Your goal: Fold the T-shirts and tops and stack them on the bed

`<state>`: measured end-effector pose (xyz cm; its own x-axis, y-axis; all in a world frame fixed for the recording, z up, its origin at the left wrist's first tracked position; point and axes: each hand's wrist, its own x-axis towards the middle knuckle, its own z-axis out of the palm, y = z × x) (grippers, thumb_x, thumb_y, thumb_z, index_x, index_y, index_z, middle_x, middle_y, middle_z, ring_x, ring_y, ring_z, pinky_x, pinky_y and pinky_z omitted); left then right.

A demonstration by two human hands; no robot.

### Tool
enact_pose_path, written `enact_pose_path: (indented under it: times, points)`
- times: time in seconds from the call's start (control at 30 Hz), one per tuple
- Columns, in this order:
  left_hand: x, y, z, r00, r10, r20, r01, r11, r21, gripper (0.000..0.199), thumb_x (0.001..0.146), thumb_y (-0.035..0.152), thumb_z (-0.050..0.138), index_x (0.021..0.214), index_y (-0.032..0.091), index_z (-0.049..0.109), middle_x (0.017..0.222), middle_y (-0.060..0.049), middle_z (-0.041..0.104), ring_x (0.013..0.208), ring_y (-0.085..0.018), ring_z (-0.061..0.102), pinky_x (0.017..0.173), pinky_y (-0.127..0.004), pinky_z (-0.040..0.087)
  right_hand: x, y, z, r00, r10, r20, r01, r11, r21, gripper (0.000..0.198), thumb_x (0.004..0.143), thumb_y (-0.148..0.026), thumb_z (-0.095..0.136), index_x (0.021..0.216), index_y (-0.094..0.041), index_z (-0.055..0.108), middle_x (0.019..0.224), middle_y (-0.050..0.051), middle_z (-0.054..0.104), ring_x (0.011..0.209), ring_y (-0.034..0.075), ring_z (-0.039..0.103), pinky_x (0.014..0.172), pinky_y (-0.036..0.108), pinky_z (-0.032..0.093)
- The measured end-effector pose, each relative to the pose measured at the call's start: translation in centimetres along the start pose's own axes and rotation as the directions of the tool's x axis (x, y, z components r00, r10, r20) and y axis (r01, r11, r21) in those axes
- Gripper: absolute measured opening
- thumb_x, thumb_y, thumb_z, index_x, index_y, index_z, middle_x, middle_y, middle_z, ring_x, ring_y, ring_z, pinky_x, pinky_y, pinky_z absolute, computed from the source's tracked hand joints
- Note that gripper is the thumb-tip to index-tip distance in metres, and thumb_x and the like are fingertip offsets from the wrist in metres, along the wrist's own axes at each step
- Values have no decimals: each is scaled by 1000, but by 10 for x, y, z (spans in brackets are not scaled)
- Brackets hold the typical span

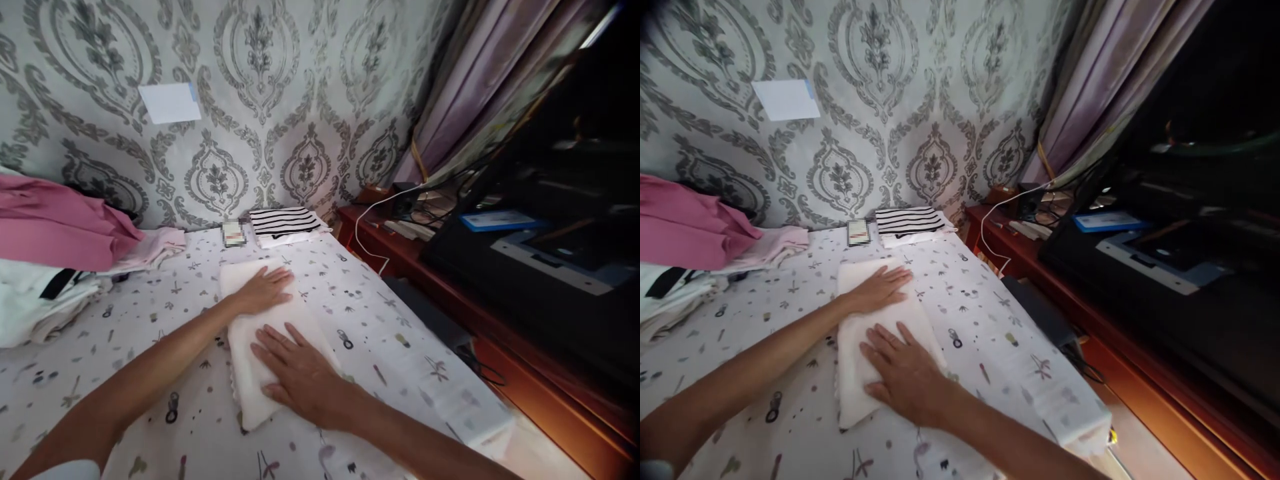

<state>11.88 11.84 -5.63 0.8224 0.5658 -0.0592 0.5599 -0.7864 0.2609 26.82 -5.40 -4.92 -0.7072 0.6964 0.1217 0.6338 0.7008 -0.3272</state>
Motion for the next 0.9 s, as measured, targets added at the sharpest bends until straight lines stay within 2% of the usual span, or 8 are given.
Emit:
enact_pose_path:
  times: [0.13,0.33,0.43,0.53,0.63,0.73,0.8,0.9]
  points:
    - [22,-41,-12,985,-171,-36,170,984,-46,59,102,52,28,155,25,31,165,-7,22,154,-23,14,122,-51,5,-8,-1,8,999,-6,37,6,1000,7,60,105,-48,31,157,-17,29,164,10,23,154,21,12,126,48,7]
    - [16,-53,-26,859,-316,-404,261,947,-186,35,99,33,39,120,19,63,134,-13,63,132,-27,51,114,-44,31,-4,1,-9,999,-1,42,-4,993,115,55,104,-48,36,151,-19,43,160,11,36,150,24,26,124,50,17]
    - [-20,-37,-31,679,-467,-567,283,879,-384,29,95,29,41,114,18,60,126,-13,63,124,-25,55,108,-42,39,19,37,-24,993,71,-98,-55,986,156,48,104,-42,35,143,-22,53,153,9,47,143,23,40,120,47,30]
    - [-76,-6,-28,455,-761,-462,170,584,-794,22,85,32,56,104,21,58,116,-9,63,115,-25,58,97,-42,49,65,93,-39,960,242,-141,-223,965,136,51,99,-45,45,143,-21,51,156,12,42,146,30,33,117,54,30]
    - [-135,38,-20,462,-885,-65,96,122,-988,29,77,39,69,98,21,60,116,-9,62,115,-28,59,91,-43,53,120,138,-50,940,340,17,-340,937,78,73,88,-51,62,147,-13,44,155,20,40,145,36,32,116,51,31]
    - [-174,80,-11,507,-840,193,75,-180,-981,37,74,41,77,102,21,63,121,-12,63,123,-30,57,97,-44,53,169,154,-60,944,241,227,-263,962,72,82,78,-58,71,145,-18,46,152,17,45,138,35,43,112,45,36]
    - [-185,100,-8,569,-775,276,63,-293,-954,41,75,42,78,106,21,63,124,-13,63,125,-31,56,97,-45,53,194,151,-66,924,197,329,-233,970,72,81,70,-56,77,139,-20,53,147,15,51,130,35,51,105,42,43]
    - [-183,113,-9,674,-665,323,131,-323,-937,49,76,46,76,115,22,60,131,-14,61,123,-33,58,89,-46,57,221,139,-72,874,198,443,-241,970,42,73,60,-49,84,124,-20,65,133,12,63,118,34,59,94,39,50]
